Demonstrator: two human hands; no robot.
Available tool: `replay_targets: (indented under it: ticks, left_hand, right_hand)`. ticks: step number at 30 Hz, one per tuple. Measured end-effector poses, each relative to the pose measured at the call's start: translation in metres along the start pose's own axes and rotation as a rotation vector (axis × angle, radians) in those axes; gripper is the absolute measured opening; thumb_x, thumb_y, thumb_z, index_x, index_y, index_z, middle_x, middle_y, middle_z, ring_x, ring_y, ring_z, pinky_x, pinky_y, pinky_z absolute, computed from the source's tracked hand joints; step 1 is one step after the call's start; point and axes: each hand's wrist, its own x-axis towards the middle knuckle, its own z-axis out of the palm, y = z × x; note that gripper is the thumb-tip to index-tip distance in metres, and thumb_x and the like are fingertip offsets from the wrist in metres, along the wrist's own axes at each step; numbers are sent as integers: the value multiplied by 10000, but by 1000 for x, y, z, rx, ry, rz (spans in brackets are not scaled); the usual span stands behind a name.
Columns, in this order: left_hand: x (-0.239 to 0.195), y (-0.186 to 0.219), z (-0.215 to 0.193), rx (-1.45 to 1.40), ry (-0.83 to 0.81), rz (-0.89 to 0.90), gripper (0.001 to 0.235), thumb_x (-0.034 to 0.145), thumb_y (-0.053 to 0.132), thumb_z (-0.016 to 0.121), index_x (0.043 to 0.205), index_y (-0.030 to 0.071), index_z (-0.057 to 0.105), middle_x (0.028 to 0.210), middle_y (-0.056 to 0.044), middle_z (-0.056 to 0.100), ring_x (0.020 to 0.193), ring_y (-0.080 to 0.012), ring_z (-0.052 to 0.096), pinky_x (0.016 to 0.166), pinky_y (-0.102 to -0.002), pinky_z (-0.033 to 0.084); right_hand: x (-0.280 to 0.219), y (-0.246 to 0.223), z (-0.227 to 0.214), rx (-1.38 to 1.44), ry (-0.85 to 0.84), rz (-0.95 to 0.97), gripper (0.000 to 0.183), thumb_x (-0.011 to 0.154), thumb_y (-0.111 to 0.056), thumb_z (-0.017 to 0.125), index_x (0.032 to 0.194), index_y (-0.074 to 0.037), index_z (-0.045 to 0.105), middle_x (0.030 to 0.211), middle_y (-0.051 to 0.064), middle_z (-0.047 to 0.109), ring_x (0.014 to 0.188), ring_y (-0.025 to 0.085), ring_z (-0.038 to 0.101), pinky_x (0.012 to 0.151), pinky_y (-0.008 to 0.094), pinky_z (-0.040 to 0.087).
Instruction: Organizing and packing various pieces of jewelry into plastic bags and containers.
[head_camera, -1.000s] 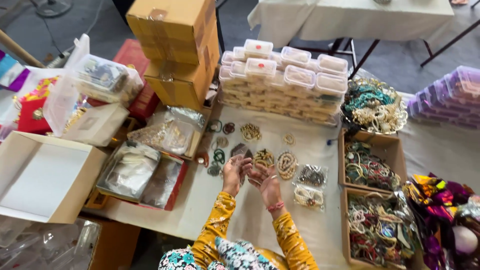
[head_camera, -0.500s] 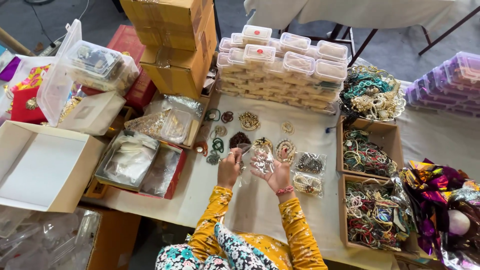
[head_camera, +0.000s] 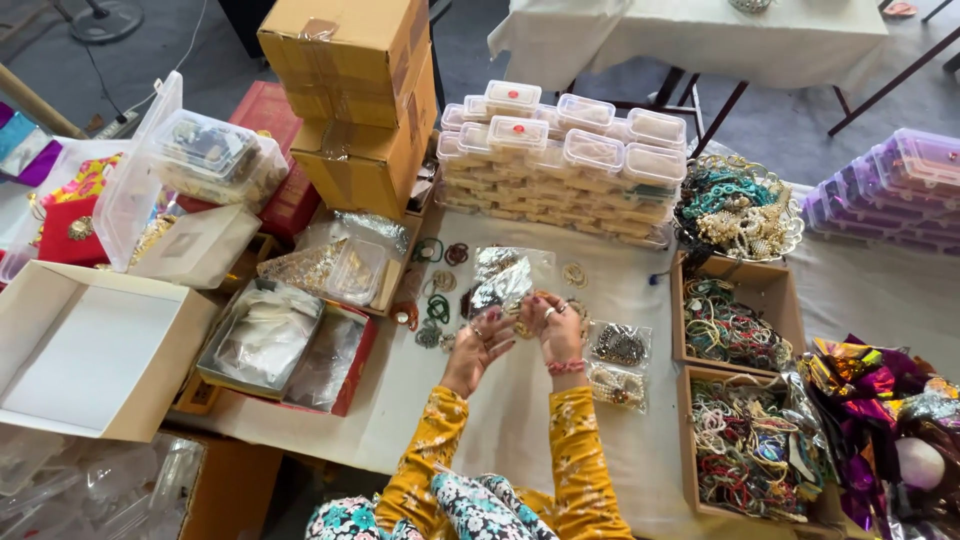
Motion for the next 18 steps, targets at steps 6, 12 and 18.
replay_targets:
  ticks: [6,12,18]
  left_hand:
    - [15,-22,-15,121,76,32,300,967,105,637,1250,13,674,1154,-71,756,964,-126,722,916,-287,601]
    - [18,-21,-12,302,122,206,242,953,201,717,1084,4,768,919,-46,783,787,-108,703,778,-263,587]
    - [18,-9,-1,533,179,370,239,928,236,754,796,58,663,747,15,684,682,-54,626,650,-223,535]
  right_hand:
    - [-2,19,-8,-12,149,-27,253,962,-17,608,1201,-17,523,1007,142,715,857,243,734,778,386,633]
    - [8,22,-14,-590,239,-297,513,860,19,745,1267,-30,436,1117,142,656,965,219,687,841,323,598]
    - [-40,-36,61,-795,-165,-189,372,929,-105,735,1260,-5,598,1144,75,719,1004,156,720,866,310,615]
